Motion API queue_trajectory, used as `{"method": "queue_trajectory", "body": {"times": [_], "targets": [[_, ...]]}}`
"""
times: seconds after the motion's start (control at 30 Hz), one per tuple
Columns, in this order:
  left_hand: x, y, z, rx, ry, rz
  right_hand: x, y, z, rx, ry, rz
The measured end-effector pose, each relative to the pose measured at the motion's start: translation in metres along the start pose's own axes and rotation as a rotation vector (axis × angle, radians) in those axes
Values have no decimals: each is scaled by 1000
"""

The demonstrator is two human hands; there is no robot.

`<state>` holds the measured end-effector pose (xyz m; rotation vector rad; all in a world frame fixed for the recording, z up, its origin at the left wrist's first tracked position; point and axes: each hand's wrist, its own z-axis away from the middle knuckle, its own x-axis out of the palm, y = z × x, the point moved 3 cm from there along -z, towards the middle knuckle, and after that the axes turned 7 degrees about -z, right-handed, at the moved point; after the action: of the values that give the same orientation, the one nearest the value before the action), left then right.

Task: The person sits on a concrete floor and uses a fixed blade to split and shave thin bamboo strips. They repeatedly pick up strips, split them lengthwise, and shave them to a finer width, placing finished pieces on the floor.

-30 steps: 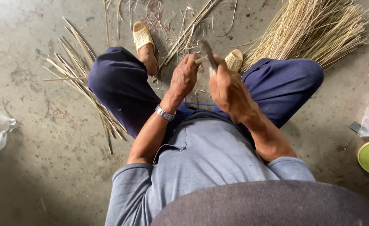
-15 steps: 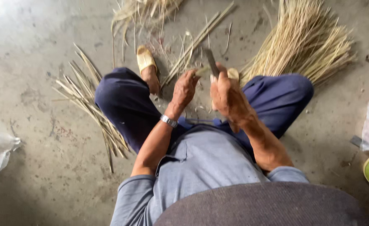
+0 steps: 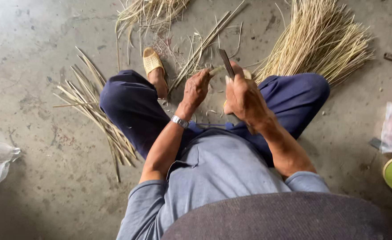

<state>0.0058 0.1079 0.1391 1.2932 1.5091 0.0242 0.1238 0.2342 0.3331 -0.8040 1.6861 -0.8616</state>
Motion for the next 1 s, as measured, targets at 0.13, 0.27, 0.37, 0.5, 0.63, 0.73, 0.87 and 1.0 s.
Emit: {"method": "queue_trajectory", "body": {"times": [0.13,0.27,0.37,0.5,0.63,0.73,0.87,1.0], "targets": [[3,0,2,-17,6,-40,5,16,-2,14,-115,41],[-4,1,-7,2,25,61,15,34,-23,37,-155,101],[-15,8,13,-147,-107,209,30,40,-5,208,-219,29],[-36,15,13,-307,-31,668,36,40,4,204,-166,-47],[-53,38,14,-392,73,827,43,14,-3,-209,-21,134],[-63,50,12,-429,117,902,51,7,-9,56,-90,-70],[-72,54,10,-503,110,918,63,8,-10,386,-278,-262],[-81,58,9,-579,141,853,72,15,-11,511,-346,-278]]}}
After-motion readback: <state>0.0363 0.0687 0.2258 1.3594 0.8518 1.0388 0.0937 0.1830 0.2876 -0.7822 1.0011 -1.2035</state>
